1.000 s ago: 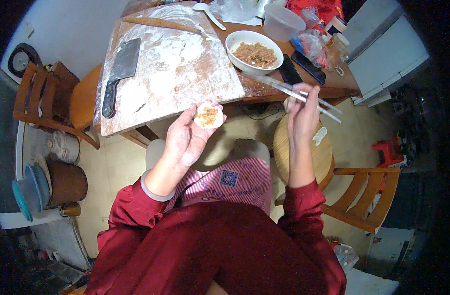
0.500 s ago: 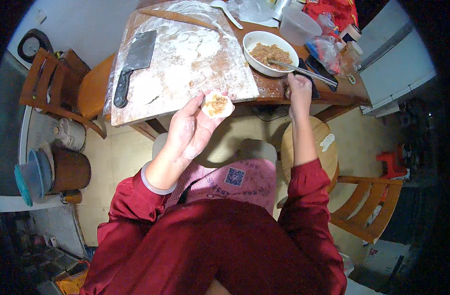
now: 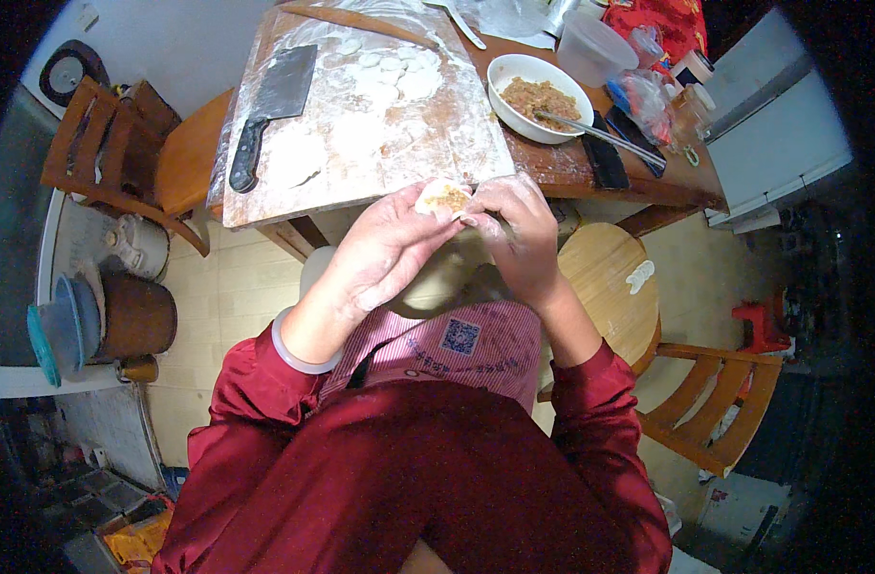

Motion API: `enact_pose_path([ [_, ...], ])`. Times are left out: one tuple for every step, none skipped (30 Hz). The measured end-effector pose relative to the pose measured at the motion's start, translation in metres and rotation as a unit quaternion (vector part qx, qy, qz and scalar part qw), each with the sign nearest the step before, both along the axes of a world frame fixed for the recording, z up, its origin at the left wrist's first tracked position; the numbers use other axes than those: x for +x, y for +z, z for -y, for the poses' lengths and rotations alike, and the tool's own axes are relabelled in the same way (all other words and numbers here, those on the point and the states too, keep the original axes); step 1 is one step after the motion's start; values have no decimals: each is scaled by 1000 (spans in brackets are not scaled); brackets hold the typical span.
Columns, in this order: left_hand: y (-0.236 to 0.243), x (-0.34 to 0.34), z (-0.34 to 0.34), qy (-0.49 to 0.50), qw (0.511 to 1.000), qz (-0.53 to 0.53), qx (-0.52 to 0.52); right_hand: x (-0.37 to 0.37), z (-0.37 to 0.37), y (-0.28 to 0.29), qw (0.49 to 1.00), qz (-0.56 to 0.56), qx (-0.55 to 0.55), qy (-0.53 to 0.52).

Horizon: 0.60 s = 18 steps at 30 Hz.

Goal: The person rolls out small dough circles on a floured board, places filling in the center using chopsticks, and folds the dough into dumplings. The finished dumplings are placed on a nearby wooden board.

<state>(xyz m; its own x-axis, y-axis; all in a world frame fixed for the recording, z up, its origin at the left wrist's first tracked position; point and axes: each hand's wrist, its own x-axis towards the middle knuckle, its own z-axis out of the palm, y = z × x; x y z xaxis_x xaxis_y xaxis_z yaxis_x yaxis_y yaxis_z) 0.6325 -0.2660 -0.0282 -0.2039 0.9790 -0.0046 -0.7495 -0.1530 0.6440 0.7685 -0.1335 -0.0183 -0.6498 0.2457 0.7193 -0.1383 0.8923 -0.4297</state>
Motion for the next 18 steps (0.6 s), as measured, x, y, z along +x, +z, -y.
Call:
enact_pose_path([
  [-1,1,0,-13,999,-40,5,-2,1,1,1000,16,-1,5],
  [-3,1,0,-26,996,-80,9,-4,2,3,1000,29,-5,10],
  [-4,2,1,-30,996,-81,10,-6,3,4,999,44,-7,17],
  [-6,2,0,-23,990,-136,-9,-7,4,5,999,51,4,18],
  [-7,2,-1,-18,982,-185,-19,-9,4,6,998,60,16,21],
  [-9,1,-2,-17,972,-233,-33,-11,5,7,997,71,24,25],
  [-10,0,-2,-4,960,-279,-32,-12,5,7,997,71,35,17],
  [-11,-2,-2,6,945,-324,-35,-13,6,8,997,72,41,10],
  [-12,-3,-2,16,928,-370,-46,-14,7,8,997,66,43,8],
  [-13,-4,-2,22,923,-383,-42,-15,8,9,997,67,49,-3],
  [-14,-4,-1,27,916,-396,-48,-15,9,9,997,62,50,-10],
  [-15,-3,-1,40,911,-408,-43,-15,10,9,997,60,49,-13],
  [-16,-3,-1,60,903,-421,-61,-15,11,10,997,59,50,-16],
  [-16,-2,-1,87,895,-433,-68,-14,11,10,997,61,49,-16],
  [-17,-1,-1,105,885,-448,-75,-14,12,10,997,59,46,-16],
  [-17,0,-1,101,892,-434,-71,-14,12,10,997,65,46,-21],
  [-17,0,-2,89,898,-425,-66,-14,12,9,997,65,44,-25],
  [-17,1,-1,80,906,-409,-71,-14,12,9,997,63,44,-30],
])
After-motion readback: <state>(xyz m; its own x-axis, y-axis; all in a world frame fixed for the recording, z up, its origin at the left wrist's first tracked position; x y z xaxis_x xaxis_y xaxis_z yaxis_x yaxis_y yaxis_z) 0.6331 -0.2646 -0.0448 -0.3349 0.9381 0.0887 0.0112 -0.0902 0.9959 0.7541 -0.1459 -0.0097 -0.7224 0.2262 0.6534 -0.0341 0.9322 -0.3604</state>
